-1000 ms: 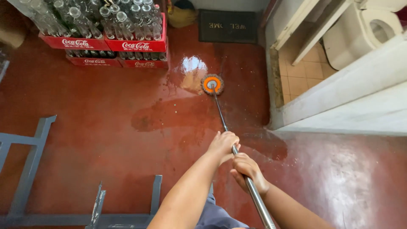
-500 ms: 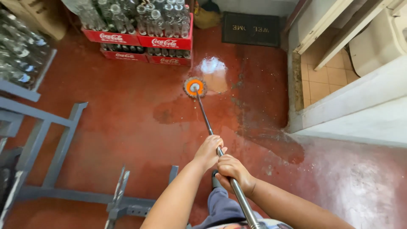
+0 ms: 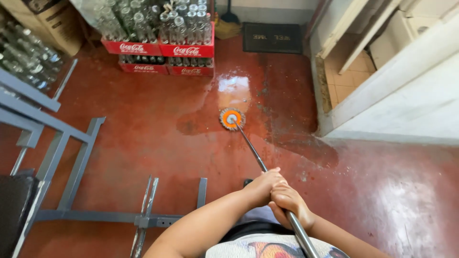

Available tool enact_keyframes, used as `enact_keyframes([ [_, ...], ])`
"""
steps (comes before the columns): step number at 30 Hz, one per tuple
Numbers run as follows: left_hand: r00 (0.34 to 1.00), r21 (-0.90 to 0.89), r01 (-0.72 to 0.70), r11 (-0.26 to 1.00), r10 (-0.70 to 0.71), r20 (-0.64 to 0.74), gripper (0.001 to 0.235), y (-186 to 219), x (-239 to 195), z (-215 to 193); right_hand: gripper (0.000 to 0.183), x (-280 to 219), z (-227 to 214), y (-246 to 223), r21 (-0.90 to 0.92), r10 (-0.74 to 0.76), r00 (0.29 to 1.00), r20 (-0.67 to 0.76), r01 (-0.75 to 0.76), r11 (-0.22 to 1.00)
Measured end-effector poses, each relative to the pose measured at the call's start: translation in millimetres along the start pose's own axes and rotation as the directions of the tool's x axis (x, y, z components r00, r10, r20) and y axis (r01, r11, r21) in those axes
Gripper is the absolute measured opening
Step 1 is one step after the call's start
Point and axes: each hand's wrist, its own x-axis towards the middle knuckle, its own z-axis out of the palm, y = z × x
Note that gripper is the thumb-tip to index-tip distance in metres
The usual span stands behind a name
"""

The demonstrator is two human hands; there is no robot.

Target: The recorder washes a microfiber mop head in a sink, attaches it to the mop handle, and then mops the red-tiled floor.

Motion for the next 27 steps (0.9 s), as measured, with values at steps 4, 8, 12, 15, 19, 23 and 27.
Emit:
enact_keyframes([
  [4,0.99,0.259,0.046,0.965,-0.08,0.119,0.01,-31.9,12.8,2.0,0.02,-15.0,3.2,34.3,-0.004,0.05,0.998,-0.04,-0.05,0.999],
  [8,0.971,0.378,0.037,0.925,-0.122,0.204,0.014,-90.2,36.8,-16.1,0.017,8.9,-1.9,87.7,-0.001,0.071,0.997,-0.026,-0.071,0.998],
  [12,0.989,0.181,0.151,0.972,-0.15,-0.02,0.007,-144.3,76.3,-44.4,0.02,50.3,-22.2,155.3,0.074,0.076,0.994,-0.076,-0.07,0.995],
  [15,0.895,0.413,0.411,0.813,-0.445,-0.015,0.016,-196.5,126.0,-44.6,0.042,92.0,-48.6,221.5,0.076,-0.056,0.988,-0.141,0.067,0.995],
  [19,0.964,0.492,0.236,0.838,-0.265,-0.012,0.023,-271.7,170.1,-76.4,0.041,125.2,-68.5,303.6,0.092,0.025,0.99,-0.14,-0.012,0.996],
  [23,0.94,0.339,0.339,0.878,-0.333,-0.077,0.026,-331.5,207.5,-100.6,0.038,155.2,-78.7,380.7,0.109,0.031,0.987,-0.159,-0.013,0.994],
  [27,0.858,-0.233,0.448,0.863,-0.488,-0.157,0.043,-435.0,212.9,-92.7,0.037,188.4,-88.0,442.0,0.113,0.016,0.992,-0.125,-0.002,0.994],
])
